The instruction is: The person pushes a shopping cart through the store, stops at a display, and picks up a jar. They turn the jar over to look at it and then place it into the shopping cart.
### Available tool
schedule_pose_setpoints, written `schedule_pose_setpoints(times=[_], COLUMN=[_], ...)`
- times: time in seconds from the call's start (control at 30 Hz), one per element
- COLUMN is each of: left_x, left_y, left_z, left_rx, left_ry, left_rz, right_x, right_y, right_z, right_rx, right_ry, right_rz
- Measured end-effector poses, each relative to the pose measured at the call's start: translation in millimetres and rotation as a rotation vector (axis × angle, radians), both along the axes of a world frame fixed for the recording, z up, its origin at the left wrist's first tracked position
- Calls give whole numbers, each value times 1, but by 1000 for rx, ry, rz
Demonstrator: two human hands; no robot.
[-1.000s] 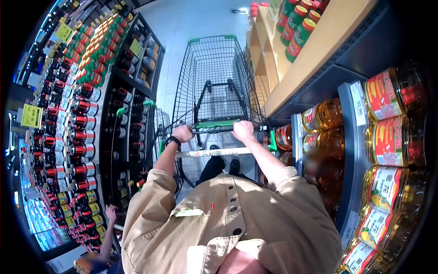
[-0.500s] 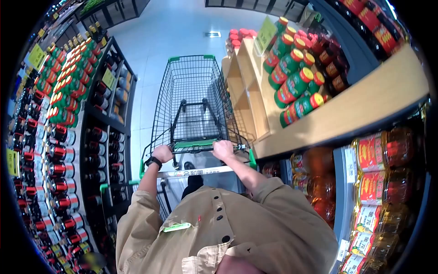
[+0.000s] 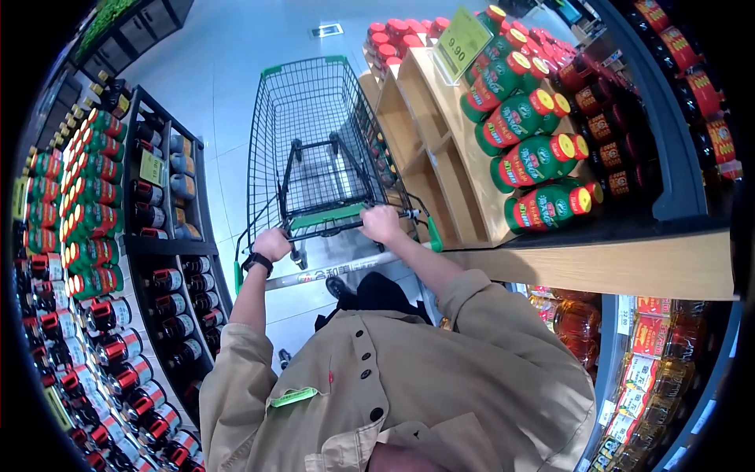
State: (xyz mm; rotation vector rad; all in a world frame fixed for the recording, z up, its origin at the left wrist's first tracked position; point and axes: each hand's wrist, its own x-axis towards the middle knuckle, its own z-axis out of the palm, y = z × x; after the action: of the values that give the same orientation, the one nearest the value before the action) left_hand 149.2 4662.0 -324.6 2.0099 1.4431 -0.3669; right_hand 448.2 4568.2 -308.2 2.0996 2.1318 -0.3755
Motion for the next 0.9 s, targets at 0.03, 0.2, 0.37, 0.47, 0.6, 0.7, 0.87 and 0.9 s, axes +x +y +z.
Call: schedule_pose_setpoints(times=[0.03,0.2,0.37,0.47,0.6,0.7,0.87,0.9], left_x=[1,9,11,12,14,15,7,2], left_y=[10,59,115,152,207,246,297,306], left_z=[2,0,-11,-20,-16,-15,-3,1], left_rx=[0,-4,1,-3,-17,-37,-53,-42], left_ry=[-6,13,1,15,41,59,32,30], left_rz=[-2,-35,-52,-50,-21,-37,-35,-46], right_x=[0,7,13,15,14,15,8,4], right_y=[10,60,113,149,208,244,299,309], right_z=[0,-4,-10,-12,-5,-14,0,5], right_rx=[-17,-86,-62,-19,-73,8,94,130], right_ry=[-6,-21,12,33,59,103,116,123], right_rz=[-14,-31,-23,-15,-51,-46,-18,-12])
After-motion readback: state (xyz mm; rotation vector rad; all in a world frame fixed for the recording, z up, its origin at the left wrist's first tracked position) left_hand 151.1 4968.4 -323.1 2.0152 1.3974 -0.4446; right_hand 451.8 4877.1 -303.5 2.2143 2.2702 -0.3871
